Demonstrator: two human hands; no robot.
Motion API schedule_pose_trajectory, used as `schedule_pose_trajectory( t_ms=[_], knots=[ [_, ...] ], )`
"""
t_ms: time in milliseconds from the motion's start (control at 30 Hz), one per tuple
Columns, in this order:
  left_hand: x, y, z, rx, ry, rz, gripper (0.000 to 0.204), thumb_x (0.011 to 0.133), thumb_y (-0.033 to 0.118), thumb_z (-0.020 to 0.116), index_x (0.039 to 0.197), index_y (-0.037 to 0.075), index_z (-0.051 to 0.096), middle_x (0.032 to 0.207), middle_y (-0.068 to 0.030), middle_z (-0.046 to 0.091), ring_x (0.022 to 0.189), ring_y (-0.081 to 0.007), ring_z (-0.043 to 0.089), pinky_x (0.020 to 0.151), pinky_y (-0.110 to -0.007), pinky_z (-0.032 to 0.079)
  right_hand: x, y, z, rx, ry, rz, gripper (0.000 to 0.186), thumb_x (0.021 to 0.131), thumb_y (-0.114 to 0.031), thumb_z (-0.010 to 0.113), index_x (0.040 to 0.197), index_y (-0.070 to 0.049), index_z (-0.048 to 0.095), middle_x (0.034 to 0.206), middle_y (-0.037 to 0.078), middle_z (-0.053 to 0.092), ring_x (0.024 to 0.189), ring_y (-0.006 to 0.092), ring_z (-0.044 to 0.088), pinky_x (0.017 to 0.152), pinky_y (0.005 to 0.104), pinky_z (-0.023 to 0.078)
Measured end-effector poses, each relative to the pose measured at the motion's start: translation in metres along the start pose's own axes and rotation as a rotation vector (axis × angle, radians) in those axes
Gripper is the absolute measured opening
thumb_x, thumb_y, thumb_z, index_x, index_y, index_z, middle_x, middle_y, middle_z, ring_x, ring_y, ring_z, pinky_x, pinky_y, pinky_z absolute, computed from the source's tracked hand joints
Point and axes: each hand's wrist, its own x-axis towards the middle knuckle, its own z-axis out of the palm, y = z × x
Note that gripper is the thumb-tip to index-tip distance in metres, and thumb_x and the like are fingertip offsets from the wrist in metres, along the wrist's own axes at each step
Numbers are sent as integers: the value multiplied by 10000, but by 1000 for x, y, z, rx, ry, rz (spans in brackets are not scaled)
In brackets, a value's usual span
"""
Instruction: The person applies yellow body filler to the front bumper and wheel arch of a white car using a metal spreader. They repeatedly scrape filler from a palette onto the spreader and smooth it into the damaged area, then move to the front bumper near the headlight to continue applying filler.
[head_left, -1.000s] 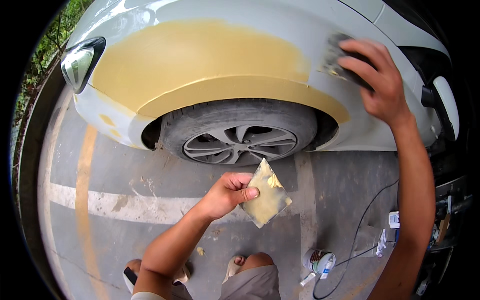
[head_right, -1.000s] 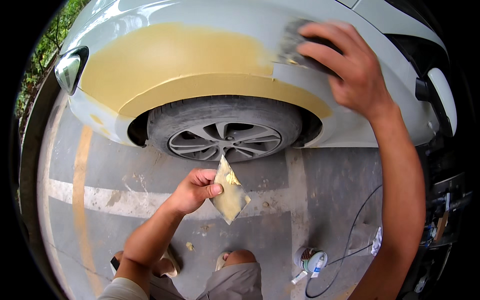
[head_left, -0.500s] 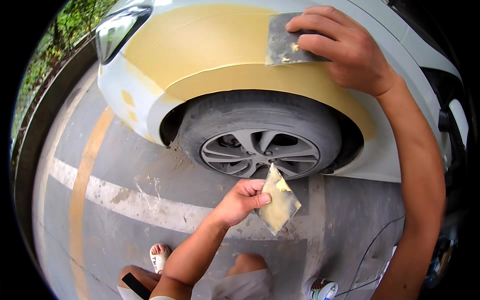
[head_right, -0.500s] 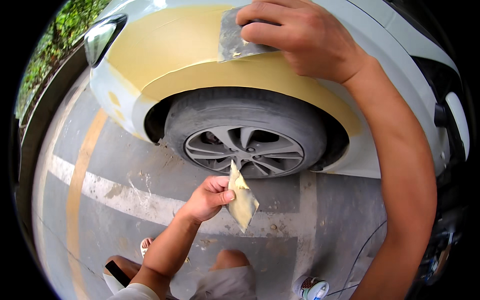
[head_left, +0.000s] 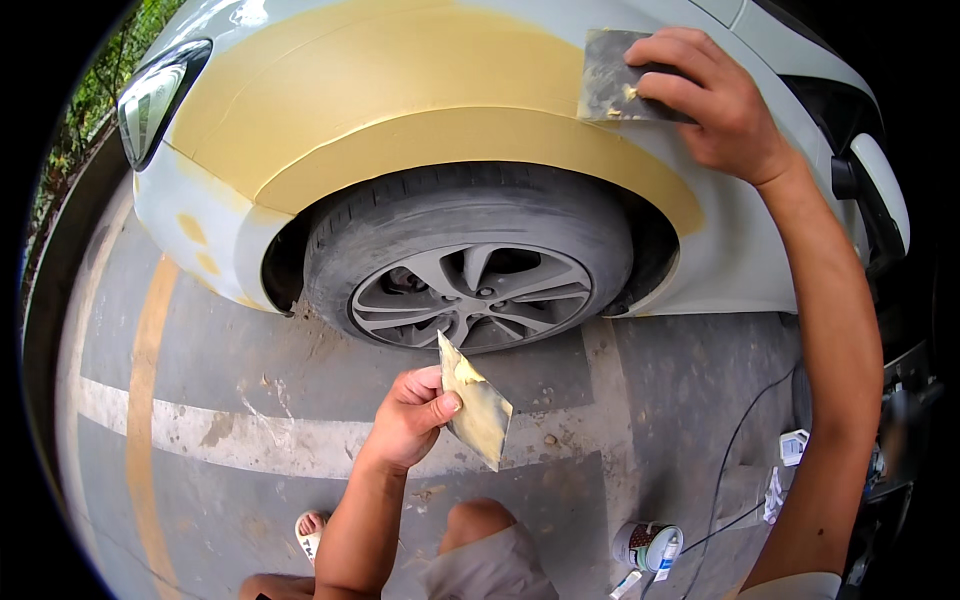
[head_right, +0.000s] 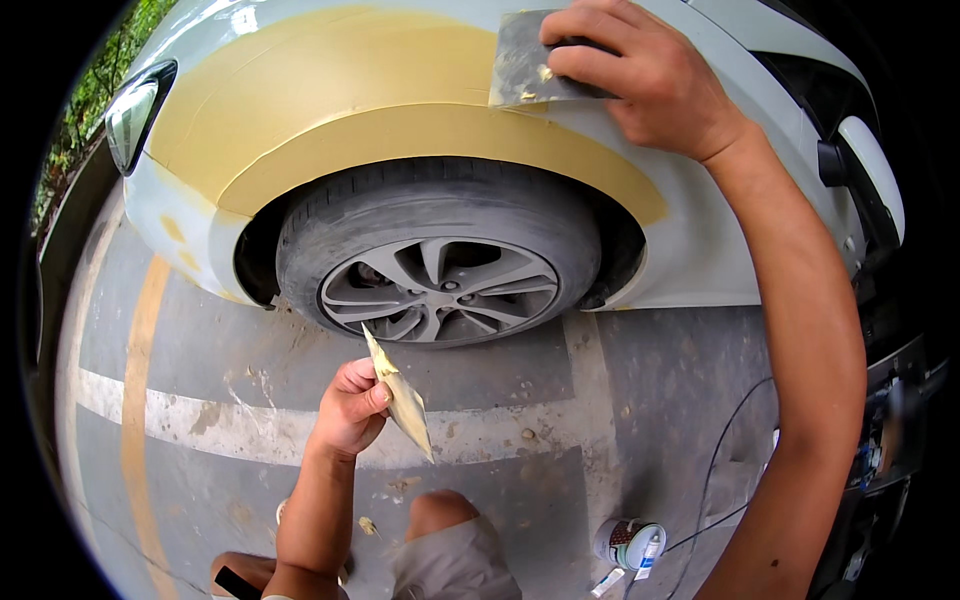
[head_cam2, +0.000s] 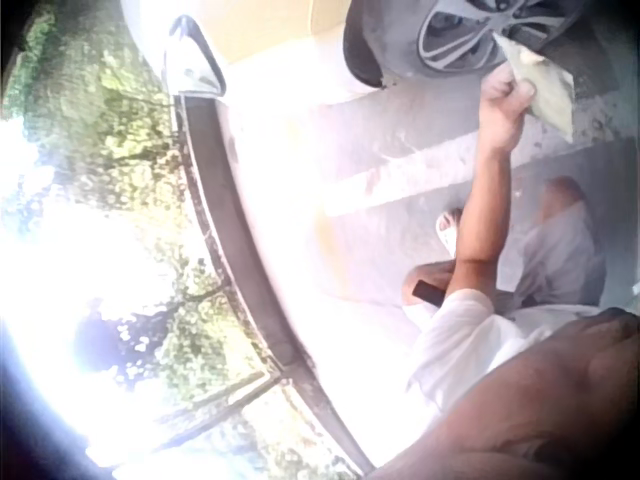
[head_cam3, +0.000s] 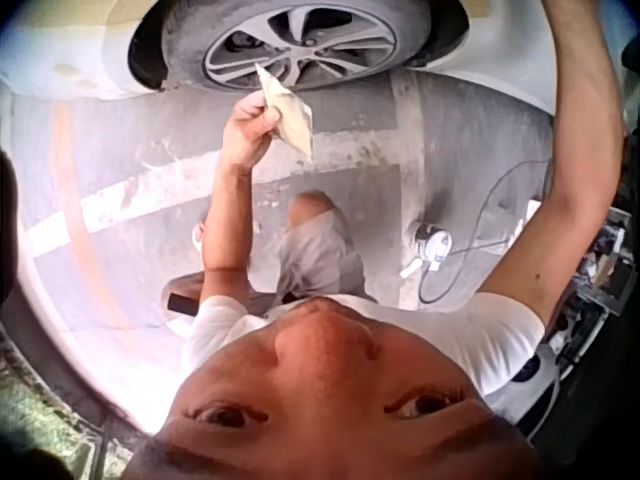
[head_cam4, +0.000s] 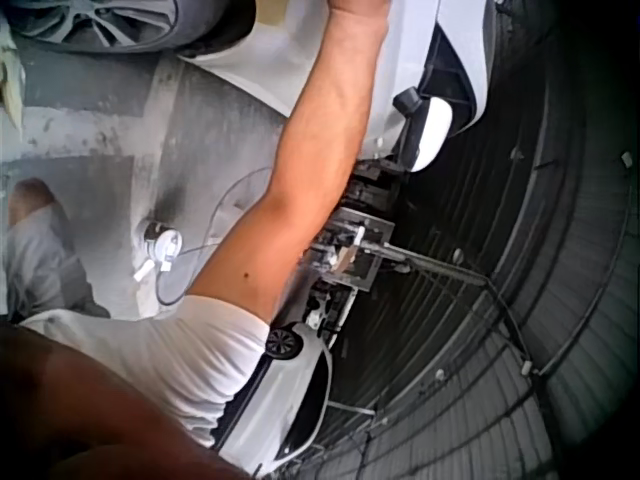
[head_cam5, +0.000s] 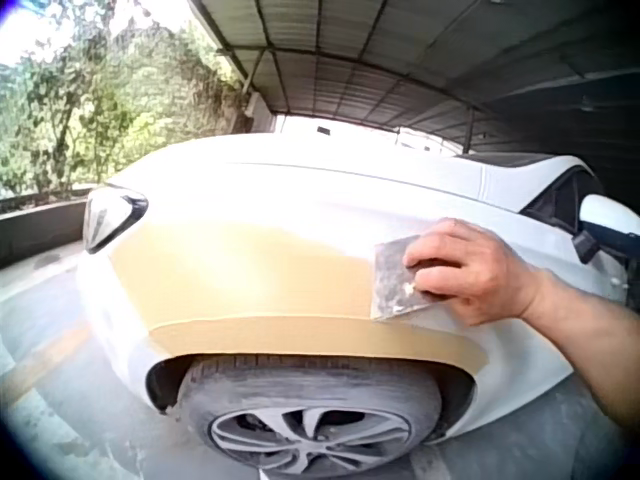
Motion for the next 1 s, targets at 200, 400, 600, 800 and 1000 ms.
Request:
schedule_pose_trajectory(
  t_ms=[200,400,600,800,1000],
  knots=[
    [5,-10,9,12,26,-11,248,803,174,697,953,-5,616,860,-114,668,753,-190,643,676,-287,509,16,-7,10,15,56,-52,76,705,-83,584,777,-69,566,983,70,585,905,250,562,770,342,458],
    [7,-17,12,2,20,-23,221,801,168,700,929,8,619,832,-96,664,716,-173,631,646,-270,495,30,-4,20,-36,106,-116,70,719,-99,575,782,-73,559,987,62,577,914,242,557,781,339,451],
    [11,-19,18,-8,36,-37,187,800,152,699,908,23,618,804,-77,656,701,-163,623,637,-260,489,6,-3,15,-127,76,-109,75,691,-102,587,743,-80,538,962,58,572,889,231,561,761,331,449],
    [16,-24,12,-11,-27,-54,250,814,170,689,968,-18,628,881,-78,666,779,-154,620,722,-268,483,-39,10,15,-143,95,-111,84,672,-102,597,725,-83,534,941,64,564,859,232,560,741,333,454],
    [21,-32,10,11,-25,-76,275,810,178,696,988,-21,630,908,-75,667,808,-148,611,756,-268,464,-74,11,6,-177,50,-67,90,666,-96,602,736,-83,547,944,71,564,858,246,559,760,343,459]
  ],
)
